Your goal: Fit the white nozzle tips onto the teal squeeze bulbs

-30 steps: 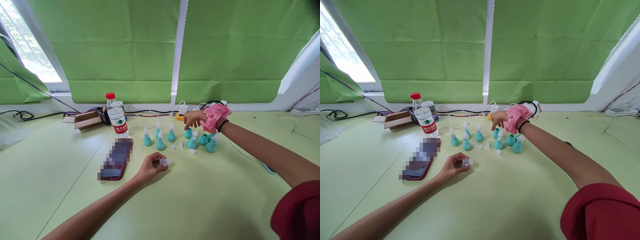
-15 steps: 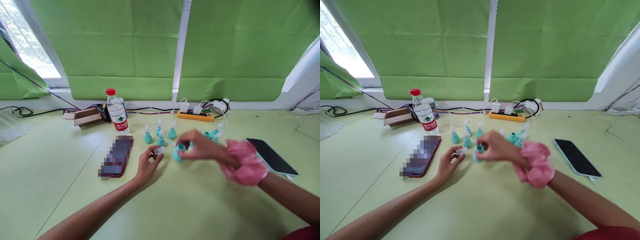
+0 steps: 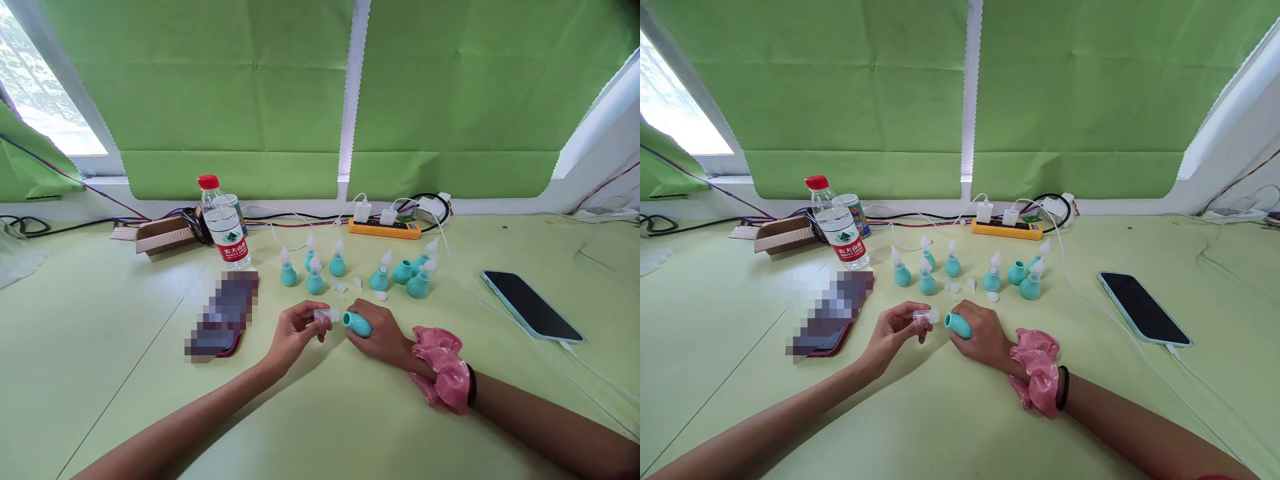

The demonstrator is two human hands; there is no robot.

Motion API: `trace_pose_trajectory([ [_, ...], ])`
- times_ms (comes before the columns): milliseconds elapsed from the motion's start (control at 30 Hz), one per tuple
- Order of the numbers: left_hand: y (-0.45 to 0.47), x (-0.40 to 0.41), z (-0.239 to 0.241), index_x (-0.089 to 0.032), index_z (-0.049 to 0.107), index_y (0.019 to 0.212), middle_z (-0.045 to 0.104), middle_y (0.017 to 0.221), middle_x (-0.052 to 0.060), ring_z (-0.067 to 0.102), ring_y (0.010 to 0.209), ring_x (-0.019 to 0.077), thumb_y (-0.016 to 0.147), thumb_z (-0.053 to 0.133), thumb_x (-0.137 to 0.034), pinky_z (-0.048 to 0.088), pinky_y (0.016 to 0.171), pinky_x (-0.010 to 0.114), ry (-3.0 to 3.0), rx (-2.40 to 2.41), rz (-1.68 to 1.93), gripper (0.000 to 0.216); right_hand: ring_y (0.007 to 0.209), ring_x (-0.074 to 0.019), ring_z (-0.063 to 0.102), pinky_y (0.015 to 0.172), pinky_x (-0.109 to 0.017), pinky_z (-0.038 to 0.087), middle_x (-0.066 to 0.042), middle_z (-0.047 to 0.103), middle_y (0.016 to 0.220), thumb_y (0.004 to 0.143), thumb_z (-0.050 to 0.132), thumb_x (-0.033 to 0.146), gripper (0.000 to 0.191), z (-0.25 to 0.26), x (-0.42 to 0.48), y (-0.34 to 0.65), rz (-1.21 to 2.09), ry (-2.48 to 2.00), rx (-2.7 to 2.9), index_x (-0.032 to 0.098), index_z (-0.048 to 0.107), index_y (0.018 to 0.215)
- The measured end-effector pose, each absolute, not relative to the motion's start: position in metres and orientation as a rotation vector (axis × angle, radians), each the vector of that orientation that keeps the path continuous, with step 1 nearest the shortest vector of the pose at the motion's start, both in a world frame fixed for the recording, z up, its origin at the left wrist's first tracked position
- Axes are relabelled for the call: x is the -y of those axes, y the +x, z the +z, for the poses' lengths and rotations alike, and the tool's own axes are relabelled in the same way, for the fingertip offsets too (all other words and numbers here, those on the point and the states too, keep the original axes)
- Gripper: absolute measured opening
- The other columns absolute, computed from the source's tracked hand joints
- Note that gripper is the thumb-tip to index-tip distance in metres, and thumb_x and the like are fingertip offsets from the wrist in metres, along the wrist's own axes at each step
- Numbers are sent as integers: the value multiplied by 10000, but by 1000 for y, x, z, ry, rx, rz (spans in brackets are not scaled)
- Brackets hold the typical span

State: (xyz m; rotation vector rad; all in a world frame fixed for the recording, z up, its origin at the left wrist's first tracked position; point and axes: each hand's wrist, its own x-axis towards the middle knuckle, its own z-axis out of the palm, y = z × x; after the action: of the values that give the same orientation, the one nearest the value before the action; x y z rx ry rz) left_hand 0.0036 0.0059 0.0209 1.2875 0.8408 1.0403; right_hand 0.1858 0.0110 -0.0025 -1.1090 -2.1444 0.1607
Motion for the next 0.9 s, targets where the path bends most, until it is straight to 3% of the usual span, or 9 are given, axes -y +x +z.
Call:
trace_pose_trajectory([
  [200, 6, -5, 21, -80, 561, 840, 576, 623, 40, 509, 573, 114, 676, 629, -291, 411, 529, 241, 1250, -803, 854, 275, 536, -120, 499, 470, -220, 286, -4, 555, 613, 671, 449, 148, 66, -9, -10, 187, 10, -1098, 2257, 171, 505, 698],
  [467, 7, -4, 20, -83, 578, 820, 530, 604, 7, 458, 524, 84, 658, 634, -284, 407, 507, 233, 1356, -880, 860, 264, 533, -125, 482, 461, -229, 241, -27, 550, 630, 681, 440, 152, 86, -3, -8, 189, -138, -1110, 2379, 150, 521, 710],
  [667, 7, 0, 26, -91, 591, 864, 525, 606, 0, 465, 543, 91, 675, 606, -262, 443, 550, 251, 1562, -928, 853, 256, 500, -93, 397, 470, -210, 258, 25, 463, 553, 607, 445, 113, 59, 6, -4, 187, 314, -1088, 2329, 168, 453, 629],
  [800, 4, 3, 32, -94, 598, 878, 583, 706, 42, 515, 639, 124, 702, 570, -242, 461, 612, 265, 1734, -929, 809, 232, 459, -62, 311, 425, -188, 224, 66, 339, 494, 573, 448, 93, 124, 17, -2, 186, 749, -1093, 2274, 174, 358, 549],
  [900, 2, 3, 36, -97, 603, 877, 600, 735, 52, 532, 670, 137, 713, 557, -225, 463, 650, 276, 1841, -877, 767, 213, 477, -57, 302, 416, -178, 225, 68, 316, 508, 564, 460, 91, 119, 20, -2, 186, 1088, -1066, 2220, 167, 369, 549],
])
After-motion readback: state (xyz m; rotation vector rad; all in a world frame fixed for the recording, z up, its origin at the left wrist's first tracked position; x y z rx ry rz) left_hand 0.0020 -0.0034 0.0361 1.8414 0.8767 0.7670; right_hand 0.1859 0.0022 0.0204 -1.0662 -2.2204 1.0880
